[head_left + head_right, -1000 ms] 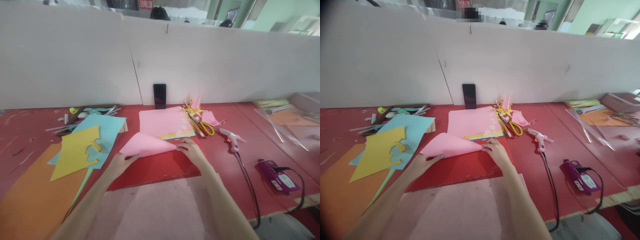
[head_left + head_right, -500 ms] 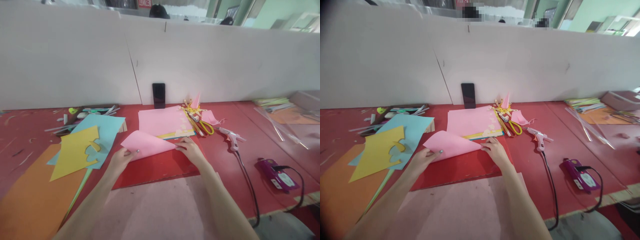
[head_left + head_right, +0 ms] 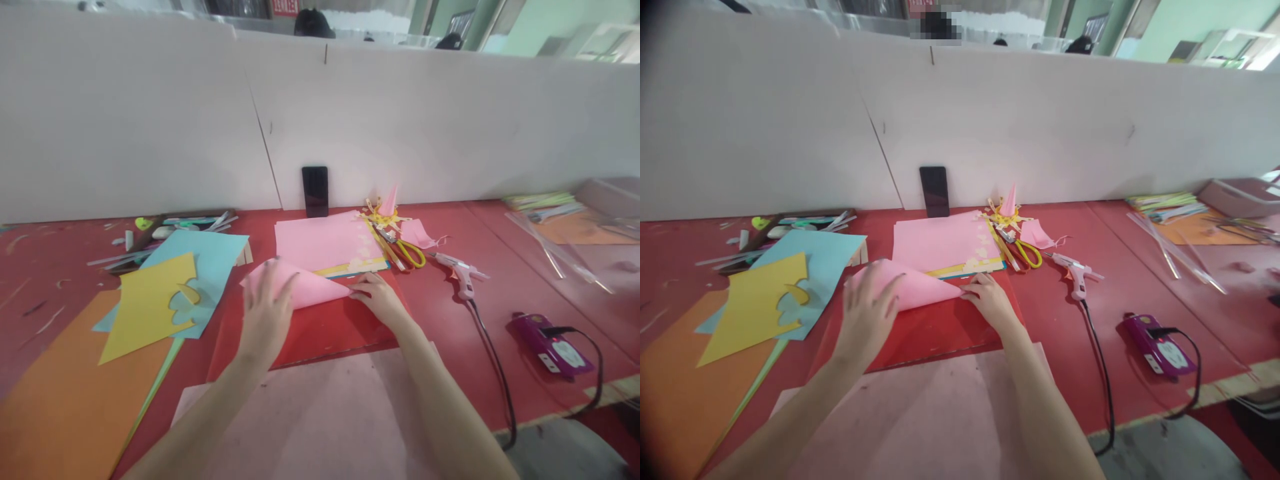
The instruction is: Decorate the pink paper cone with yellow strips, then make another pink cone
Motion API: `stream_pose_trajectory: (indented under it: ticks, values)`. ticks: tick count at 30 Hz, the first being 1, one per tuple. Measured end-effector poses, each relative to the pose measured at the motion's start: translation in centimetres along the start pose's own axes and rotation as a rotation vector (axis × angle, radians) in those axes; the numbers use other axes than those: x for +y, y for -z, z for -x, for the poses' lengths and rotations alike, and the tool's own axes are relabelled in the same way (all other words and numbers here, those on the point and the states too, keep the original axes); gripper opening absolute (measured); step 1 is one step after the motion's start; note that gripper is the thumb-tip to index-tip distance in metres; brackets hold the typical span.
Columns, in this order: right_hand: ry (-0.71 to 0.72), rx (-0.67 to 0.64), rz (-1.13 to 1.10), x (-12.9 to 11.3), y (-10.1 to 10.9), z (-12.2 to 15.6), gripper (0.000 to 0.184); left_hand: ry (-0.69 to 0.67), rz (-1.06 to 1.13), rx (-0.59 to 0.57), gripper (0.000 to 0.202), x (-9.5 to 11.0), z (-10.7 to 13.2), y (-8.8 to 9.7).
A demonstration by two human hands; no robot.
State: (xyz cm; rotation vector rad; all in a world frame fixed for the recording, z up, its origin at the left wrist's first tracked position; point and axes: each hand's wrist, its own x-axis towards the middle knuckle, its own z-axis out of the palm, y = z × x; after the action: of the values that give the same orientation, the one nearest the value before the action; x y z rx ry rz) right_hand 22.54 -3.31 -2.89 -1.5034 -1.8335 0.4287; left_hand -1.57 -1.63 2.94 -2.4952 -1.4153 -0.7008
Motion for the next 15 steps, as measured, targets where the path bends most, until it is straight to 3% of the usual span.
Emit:
stream_pose_trajectory:
  ticks: [2,5,10,15]
  values:
    - [0.008,0.005,0.002,0.0,0.0,0.0,0.016,-0.26,-0.009,-0.131,0.041,1.2,-0.6,-0.8]
    - [0.026,-0.001,0.016,0.0,0.1,0.0,0.017,-0.446,-0.018,-0.186,0.04,2.8,-1.5,-2.6]
    - [0.05,-0.026,0.04,-0.4,0.5,-0.1,0.018,-0.435,-0.025,-0.289,0.04,3.6,-1.9,-4.7]
    - [-0.068,-0.071,-0.107,0.0,1.6,0.3,0.022,-0.405,0.04,-0.276,0.043,2.9,-1.2,-5.2]
